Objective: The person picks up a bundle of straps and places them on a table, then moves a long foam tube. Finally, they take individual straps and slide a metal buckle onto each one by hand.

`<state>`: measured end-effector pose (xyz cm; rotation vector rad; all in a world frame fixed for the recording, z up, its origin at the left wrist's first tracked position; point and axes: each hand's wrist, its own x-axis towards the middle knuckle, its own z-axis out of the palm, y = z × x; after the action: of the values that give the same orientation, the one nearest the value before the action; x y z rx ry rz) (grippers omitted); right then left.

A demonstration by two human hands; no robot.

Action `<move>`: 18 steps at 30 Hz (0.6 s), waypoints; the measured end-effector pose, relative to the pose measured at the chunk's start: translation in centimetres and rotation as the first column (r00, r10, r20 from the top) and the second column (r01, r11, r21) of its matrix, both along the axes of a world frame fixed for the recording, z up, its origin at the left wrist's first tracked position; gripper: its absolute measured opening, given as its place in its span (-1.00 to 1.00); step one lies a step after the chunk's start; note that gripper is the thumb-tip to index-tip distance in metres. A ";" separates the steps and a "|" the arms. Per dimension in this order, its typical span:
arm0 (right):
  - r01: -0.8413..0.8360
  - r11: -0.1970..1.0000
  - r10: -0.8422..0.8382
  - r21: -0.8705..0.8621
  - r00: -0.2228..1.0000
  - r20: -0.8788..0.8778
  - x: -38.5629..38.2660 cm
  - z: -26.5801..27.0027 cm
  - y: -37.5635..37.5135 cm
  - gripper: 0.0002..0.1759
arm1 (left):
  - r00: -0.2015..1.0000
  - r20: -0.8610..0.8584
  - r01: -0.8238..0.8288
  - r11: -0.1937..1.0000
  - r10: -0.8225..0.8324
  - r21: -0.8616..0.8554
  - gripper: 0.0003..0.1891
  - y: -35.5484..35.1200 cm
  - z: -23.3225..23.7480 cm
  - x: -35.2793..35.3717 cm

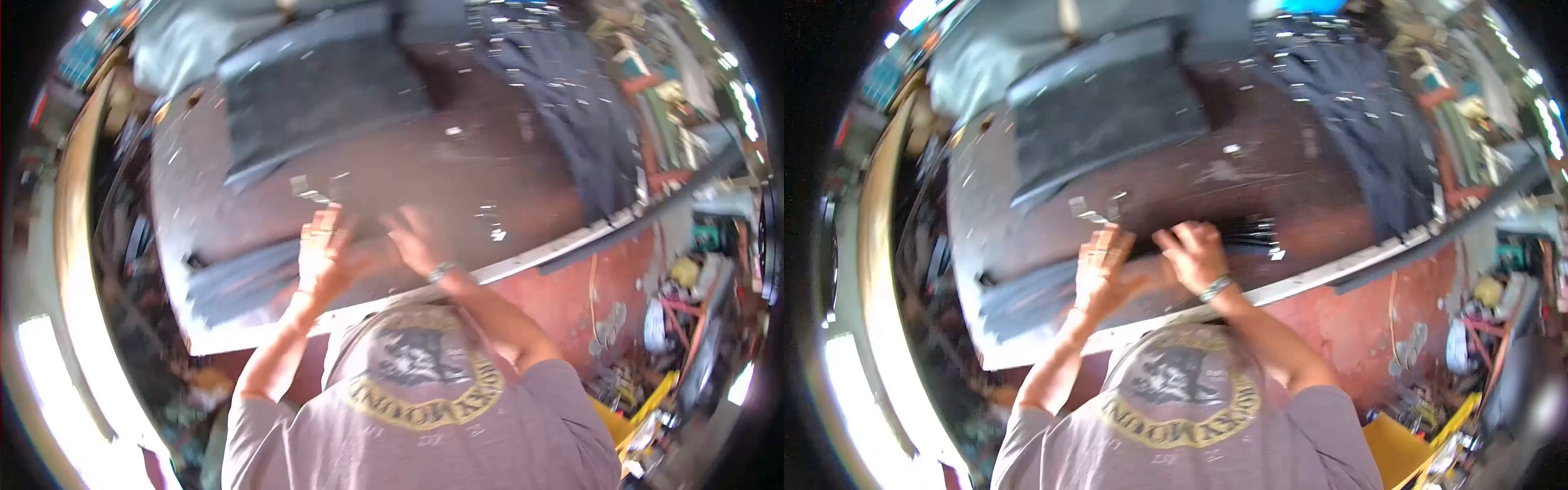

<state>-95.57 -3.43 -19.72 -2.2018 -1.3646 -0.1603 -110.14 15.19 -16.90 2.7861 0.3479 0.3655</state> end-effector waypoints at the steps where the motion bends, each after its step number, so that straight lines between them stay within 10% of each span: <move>1: -0.009 1.000 0.008 0.024 1.000 0.024 0.3 -0.8 -0.1 -0.50 | 0.997 -0.083 0.011 1.000 -0.011 0.001 -0.19 -0.4 -1.2 -2.1; 6: -0.017 1.000 0.018 -0.010 0.992 0.126 4.6 -3.3 0.6 -0.51 | 0.938 -0.159 -0.269 0.935 0.309 0.233 -0.41 13.1 -8.1 -13.7; 7: -0.019 0.999 0.016 0.033 0.994 0.108 5.9 -2.4 0.8 -0.53 | 0.925 -0.165 -0.290 0.918 0.341 0.270 -0.40 13.7 -3.1 -12.9; 10: -0.074 0.997 0.071 0.033 0.994 0.079 7.9 -2.2 1.6 -0.58 | 0.990 0.001 -0.135 0.939 0.142 0.315 -0.46 21.9 -5.5 -15.6; 18: -0.062 0.995 0.072 -0.080 0.988 0.136 8.2 -4.0 1.4 -0.47 | 0.962 -0.203 -0.107 0.934 0.185 0.341 -0.51 27.1 -4.7 -18.8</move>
<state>-87.41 -2.02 -23.74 -2.2388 -1.5414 -0.2444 -128.97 42.26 -21.58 3.1495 0.6041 0.1374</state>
